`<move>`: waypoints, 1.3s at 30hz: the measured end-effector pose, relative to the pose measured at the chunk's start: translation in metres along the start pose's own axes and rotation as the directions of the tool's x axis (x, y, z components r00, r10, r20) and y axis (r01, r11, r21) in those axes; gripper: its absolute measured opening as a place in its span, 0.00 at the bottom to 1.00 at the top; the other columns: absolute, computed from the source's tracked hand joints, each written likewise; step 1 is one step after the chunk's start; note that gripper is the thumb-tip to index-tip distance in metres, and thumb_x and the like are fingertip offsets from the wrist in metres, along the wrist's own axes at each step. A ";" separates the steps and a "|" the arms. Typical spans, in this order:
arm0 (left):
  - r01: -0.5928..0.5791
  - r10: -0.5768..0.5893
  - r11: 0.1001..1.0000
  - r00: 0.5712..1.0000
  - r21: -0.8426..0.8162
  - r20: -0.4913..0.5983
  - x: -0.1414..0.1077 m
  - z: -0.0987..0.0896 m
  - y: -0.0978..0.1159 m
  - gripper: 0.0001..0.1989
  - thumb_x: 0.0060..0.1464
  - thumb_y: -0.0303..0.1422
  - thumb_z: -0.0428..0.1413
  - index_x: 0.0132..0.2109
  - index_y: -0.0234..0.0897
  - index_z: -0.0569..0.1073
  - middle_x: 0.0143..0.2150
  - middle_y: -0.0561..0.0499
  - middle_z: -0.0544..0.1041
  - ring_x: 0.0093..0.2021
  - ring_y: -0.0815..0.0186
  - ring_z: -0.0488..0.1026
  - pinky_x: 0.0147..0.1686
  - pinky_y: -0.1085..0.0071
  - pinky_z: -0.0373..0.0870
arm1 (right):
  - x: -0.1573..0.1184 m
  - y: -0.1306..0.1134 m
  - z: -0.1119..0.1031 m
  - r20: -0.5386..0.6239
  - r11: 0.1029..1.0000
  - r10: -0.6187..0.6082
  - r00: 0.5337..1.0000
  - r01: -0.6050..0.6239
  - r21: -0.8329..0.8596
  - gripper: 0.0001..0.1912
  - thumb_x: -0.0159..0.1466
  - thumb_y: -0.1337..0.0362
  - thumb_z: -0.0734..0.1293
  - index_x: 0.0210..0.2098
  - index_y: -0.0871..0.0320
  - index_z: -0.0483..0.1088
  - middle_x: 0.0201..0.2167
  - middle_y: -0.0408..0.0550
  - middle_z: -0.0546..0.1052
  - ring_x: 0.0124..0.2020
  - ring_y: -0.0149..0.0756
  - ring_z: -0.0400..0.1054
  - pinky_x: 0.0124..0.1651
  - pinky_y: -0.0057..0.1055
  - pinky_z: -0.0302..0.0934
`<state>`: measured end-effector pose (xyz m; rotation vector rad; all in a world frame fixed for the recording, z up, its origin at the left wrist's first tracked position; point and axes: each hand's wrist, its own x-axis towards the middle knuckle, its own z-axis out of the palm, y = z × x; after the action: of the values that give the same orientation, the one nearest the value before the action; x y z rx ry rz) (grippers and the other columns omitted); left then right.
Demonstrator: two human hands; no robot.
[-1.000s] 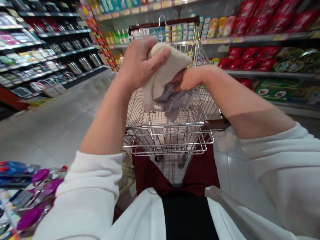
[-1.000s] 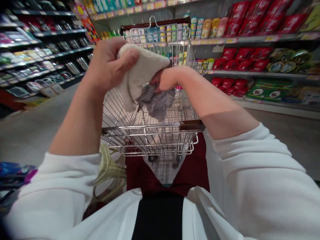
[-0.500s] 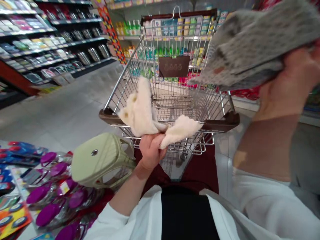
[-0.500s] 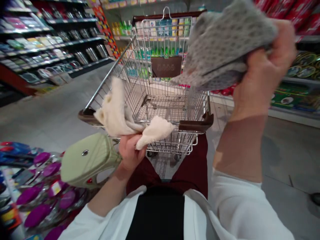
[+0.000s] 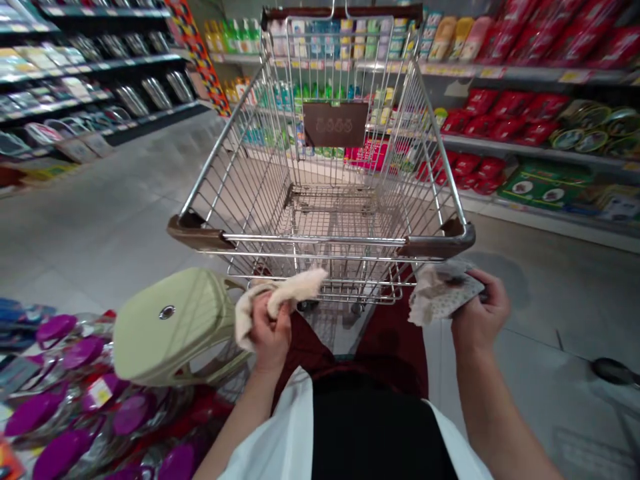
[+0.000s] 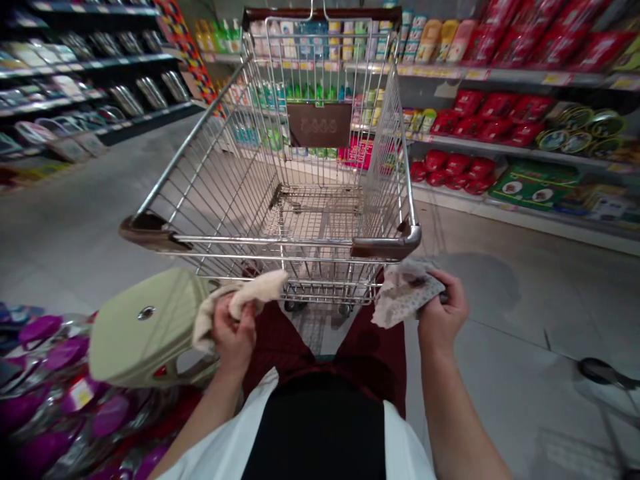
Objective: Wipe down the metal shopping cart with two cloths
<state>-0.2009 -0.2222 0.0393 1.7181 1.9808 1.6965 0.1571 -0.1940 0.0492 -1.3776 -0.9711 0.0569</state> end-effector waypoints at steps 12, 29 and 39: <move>-0.094 0.084 0.995 0.939 0.013 0.333 -0.032 0.046 -0.001 0.07 0.57 0.36 0.57 0.38 0.37 0.75 0.34 0.50 0.74 0.36 0.65 0.72 0.37 0.70 0.70 | -0.068 -0.010 0.019 0.187 0.696 -0.659 0.729 0.685 -0.215 0.07 0.56 0.72 0.70 0.33 0.54 0.73 0.38 0.48 0.76 0.40 0.35 0.74 0.44 0.31 0.69; -0.268 0.275 0.961 0.880 -0.072 0.388 -0.023 0.068 0.013 0.13 0.56 0.31 0.58 0.48 0.42 0.78 0.47 0.46 0.77 0.46 0.61 0.76 0.46 0.66 0.76 | -0.081 -0.016 0.052 0.436 0.527 -0.742 0.509 0.845 -0.089 0.12 0.60 0.72 0.68 0.36 0.48 0.79 0.36 0.41 0.80 0.36 0.31 0.75 0.47 0.28 0.68; 0.200 -0.191 0.972 0.978 -0.119 0.089 -0.012 0.034 0.009 0.05 0.53 0.33 0.58 0.36 0.38 0.77 0.32 0.52 0.71 0.34 0.66 0.70 0.36 0.70 0.69 | -0.068 0.002 0.021 0.501 0.673 -0.626 0.597 0.739 -0.039 0.11 0.61 0.71 0.64 0.37 0.53 0.77 0.41 0.46 0.79 0.39 0.36 0.76 0.44 0.32 0.70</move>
<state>-0.1692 -0.2094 0.0240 1.4701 1.8922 1.6266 0.1025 -0.2150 0.0081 -1.1243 -1.9305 -0.3659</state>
